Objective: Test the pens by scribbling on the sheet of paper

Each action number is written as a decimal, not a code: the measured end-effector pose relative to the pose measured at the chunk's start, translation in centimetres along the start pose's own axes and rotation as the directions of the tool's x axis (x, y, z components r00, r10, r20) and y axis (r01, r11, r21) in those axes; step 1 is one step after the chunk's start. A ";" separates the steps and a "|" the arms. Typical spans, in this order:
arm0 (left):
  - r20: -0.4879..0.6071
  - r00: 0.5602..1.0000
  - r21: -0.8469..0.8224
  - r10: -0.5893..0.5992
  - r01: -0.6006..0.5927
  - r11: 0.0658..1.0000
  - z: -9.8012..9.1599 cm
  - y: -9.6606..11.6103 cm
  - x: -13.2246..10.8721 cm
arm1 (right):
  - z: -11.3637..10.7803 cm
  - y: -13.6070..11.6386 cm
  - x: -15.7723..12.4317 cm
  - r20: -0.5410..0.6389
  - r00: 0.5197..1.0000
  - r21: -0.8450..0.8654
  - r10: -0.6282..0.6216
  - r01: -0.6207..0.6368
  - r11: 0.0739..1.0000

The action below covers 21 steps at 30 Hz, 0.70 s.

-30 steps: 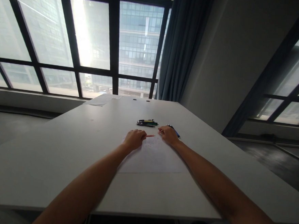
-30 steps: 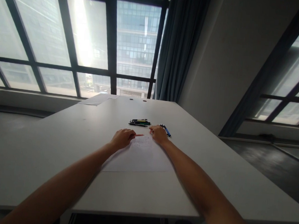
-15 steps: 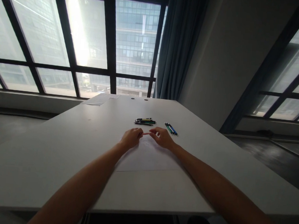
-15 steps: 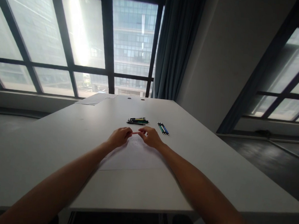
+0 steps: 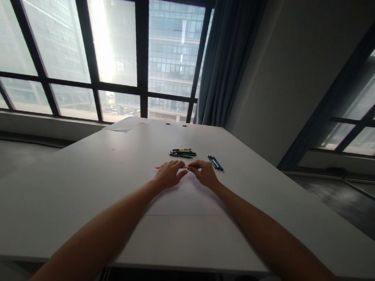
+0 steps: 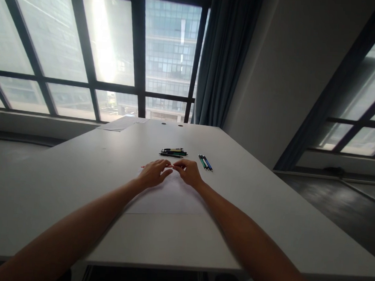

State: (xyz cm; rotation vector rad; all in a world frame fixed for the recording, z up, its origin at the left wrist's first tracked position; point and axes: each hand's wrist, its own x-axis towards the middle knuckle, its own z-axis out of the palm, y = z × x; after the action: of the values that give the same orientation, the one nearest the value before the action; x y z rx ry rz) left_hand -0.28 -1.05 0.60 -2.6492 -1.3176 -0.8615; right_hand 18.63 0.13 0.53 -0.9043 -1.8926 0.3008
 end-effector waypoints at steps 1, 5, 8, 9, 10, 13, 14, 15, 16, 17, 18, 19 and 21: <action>0.002 1.000 0.024 -0.015 0.015 1.000 -0.1 0.0 0.0 | -0.1 0.1 0.0 -0.003 1.000 -0.002 -0.005 0.005 1.000; -0.015 0.997 0.108 -0.075 0.076 0.991 -0.2 -0.4 0.2 | -0.2 0.2 0.0 0.008 0.999 -0.012 -0.045 0.046 0.999; -0.043 0.993 0.144 -0.110 0.116 0.983 -0.1 -0.6 0.3 | -0.2 0.1 -0.1 0.033 0.998 -0.030 -0.051 0.052 0.998; -0.049 0.992 0.148 -0.116 0.122 0.981 -0.1 -0.6 0.3 | -0.2 0.1 -0.1 0.039 0.998 -0.040 -0.049 0.051 0.998; -0.052 0.992 0.147 -0.119 0.125 0.981 -0.1 -0.6 0.3 | -0.2 0.1 -0.1 0.045 0.998 -0.050 -0.048 0.050 0.998; -0.052 0.991 0.142 -0.122 0.129 0.981 -0.2 -0.5 0.3 | -0.2 0.3 -0.1 0.054 0.998 -0.074 -0.039 0.043 0.996; -0.051 0.991 0.142 -0.126 0.132 0.981 -0.2 -0.5 0.3 | -0.2 0.5 -0.1 0.057 0.998 -0.079 -0.036 0.040 0.996; -0.049 0.990 0.144 -0.130 0.136 0.980 -0.2 -0.5 0.3 | -0.2 0.6 -0.1 0.058 0.998 -0.084 -0.033 0.038 0.996; -0.045 0.990 0.147 -0.136 0.141 0.979 -0.2 -0.5 0.3 | -0.2 0.8 -0.1 0.060 0.998 -0.090 -0.031 0.036 0.995; -0.037 0.989 0.151 -0.144 0.148 0.977 -0.2 -0.5 0.3 | -0.2 0.9 -0.1 0.063 0.998 -0.097 -0.028 0.034 0.995; -0.028 0.988 0.155 -0.152 0.155 0.976 -0.2 -0.5 0.3 | -0.2 1.0 -0.2 0.063 0.998 -0.104 -0.024 0.030 0.994; -0.020 0.987 0.158 -0.161 0.163 0.974 -0.2 -0.6 0.3 | -0.2 1.1 -0.2 0.058 0.998 -0.112 -0.016 0.022 0.993; -0.011 0.985 0.160 -0.173 0.172 0.972 -0.2 -0.6 0.3 | -0.3 1.1 -0.2 0.041 0.999 -0.122 0.006 -0.001 0.993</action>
State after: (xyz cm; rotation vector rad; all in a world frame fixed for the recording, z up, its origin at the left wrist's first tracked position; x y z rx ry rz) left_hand -0.67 -0.52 0.83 -2.4445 -1.5654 -0.7335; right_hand 19.44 0.75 -0.07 -0.9899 -1.9645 0.2090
